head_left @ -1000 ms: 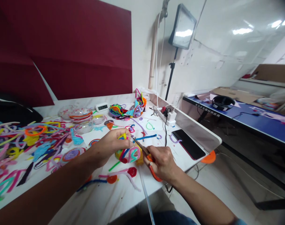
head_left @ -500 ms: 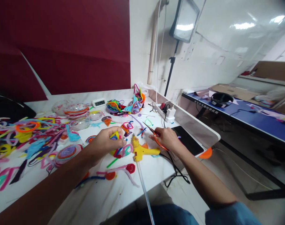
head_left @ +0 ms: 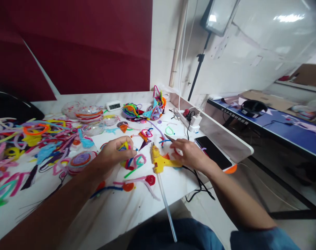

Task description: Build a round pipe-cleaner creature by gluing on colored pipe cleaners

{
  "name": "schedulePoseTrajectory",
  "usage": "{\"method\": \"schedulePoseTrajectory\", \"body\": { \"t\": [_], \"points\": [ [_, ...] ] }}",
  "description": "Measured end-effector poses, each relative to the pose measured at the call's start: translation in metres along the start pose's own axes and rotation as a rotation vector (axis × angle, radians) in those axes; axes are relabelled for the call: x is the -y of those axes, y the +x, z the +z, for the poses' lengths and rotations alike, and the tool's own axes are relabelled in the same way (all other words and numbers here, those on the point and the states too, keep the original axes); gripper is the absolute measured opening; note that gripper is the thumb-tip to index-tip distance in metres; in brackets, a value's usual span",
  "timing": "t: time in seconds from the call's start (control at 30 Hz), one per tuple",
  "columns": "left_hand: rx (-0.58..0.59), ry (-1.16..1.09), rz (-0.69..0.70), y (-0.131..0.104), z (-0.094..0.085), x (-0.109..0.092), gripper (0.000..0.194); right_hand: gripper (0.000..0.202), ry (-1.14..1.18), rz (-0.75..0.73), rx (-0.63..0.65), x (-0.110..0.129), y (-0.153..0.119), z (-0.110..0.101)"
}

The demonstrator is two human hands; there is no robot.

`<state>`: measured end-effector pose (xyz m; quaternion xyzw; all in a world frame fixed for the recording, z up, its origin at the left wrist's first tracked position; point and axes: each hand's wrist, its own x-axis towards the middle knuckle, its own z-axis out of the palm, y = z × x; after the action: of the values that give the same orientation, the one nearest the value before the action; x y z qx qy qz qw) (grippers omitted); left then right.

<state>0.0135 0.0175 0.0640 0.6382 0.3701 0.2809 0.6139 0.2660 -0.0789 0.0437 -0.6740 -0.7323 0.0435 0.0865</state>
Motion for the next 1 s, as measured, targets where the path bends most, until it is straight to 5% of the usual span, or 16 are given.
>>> {"method": "schedulePoseTrajectory", "body": {
  "t": [0.1,0.3,0.5,0.73,0.9,1.0],
  "points": [
    [0.031,-0.042,0.021,0.000,-0.001,0.002,0.027,0.033,0.027,-0.200,0.092,0.017,-0.007,0.008],
    [0.067,-0.065,0.089,-0.004,-0.002,-0.001,0.026,0.032,-0.166,-0.138,0.116,0.036,-0.002,0.029],
    [0.066,-0.018,0.133,-0.004,-0.006,0.000,0.026,0.035,-0.089,-0.109,0.017,0.032,-0.004,0.027],
    [0.067,-0.043,0.106,-0.004,-0.006,-0.001,0.027,0.035,0.495,-0.072,-0.209,0.014,-0.016,0.004],
    [0.041,-0.036,0.099,-0.004,-0.005,-0.001,0.028,0.035,1.100,-0.051,-0.182,0.004,-0.028,-0.003],
    [0.048,-0.009,0.114,-0.004,-0.005,0.000,0.028,0.045,1.258,-0.132,-0.111,0.003,-0.039,-0.003]
  ]
}}
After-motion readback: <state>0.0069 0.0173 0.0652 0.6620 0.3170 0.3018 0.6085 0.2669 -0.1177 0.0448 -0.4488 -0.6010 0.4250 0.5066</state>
